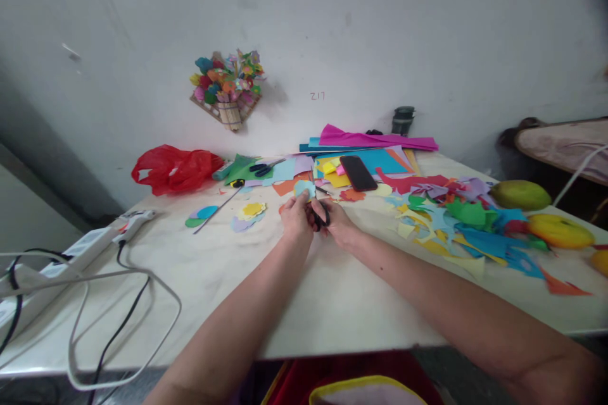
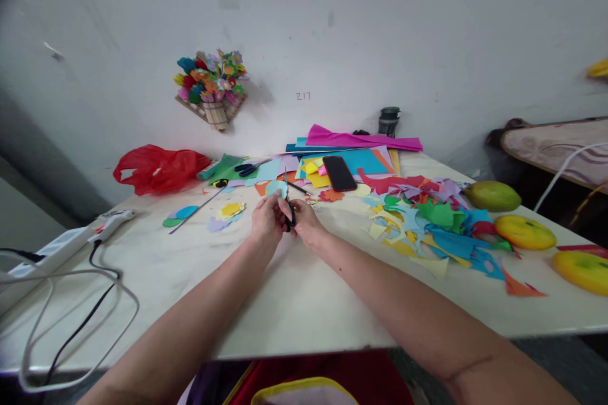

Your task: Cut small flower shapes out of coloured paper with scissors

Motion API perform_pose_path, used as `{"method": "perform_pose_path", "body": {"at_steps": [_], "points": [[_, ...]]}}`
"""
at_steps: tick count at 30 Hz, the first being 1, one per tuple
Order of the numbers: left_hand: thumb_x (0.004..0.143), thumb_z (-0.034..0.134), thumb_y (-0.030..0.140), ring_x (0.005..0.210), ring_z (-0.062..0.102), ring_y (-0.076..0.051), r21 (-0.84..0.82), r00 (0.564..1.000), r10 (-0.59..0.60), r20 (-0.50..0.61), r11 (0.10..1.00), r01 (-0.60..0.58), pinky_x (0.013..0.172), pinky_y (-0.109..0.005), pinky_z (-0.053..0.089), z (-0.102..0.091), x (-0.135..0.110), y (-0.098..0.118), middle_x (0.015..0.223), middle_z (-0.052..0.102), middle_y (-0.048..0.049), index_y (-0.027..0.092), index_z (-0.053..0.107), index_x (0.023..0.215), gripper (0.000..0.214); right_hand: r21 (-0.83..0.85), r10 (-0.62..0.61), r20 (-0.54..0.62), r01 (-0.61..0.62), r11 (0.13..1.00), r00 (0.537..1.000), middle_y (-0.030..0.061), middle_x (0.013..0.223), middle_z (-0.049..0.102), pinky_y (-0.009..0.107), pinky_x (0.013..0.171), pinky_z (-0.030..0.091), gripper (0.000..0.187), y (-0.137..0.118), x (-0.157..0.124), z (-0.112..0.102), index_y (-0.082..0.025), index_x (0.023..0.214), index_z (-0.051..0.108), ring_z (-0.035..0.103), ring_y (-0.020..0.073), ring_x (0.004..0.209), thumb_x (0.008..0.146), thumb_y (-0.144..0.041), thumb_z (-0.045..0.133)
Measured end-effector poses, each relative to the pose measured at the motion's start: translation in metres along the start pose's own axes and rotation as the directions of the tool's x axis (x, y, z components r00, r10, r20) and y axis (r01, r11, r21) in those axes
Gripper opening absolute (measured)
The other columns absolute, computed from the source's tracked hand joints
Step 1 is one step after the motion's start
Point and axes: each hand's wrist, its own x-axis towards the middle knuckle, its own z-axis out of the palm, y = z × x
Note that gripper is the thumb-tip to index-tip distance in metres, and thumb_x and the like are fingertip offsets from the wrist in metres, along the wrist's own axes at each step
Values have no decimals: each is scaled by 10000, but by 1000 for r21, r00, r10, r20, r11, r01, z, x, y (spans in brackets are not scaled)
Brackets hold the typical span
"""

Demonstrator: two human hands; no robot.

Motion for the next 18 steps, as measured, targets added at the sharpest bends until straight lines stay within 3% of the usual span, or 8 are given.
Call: {"method": "perform_pose_path", "body": {"at_steps": [18], "points": [[665, 742, 336, 264, 347, -82, 7, 999, -27, 38, 1000, 27, 296, -205, 166, -6, 6, -8, 402, 463, 66, 205, 474, 660, 299, -15, 9, -40, -9, 1000, 999, -34, 472, 519, 211, 291, 296, 454, 6, 1, 2, -206, 706, 516, 479, 117, 386, 668, -602, 734]]}}
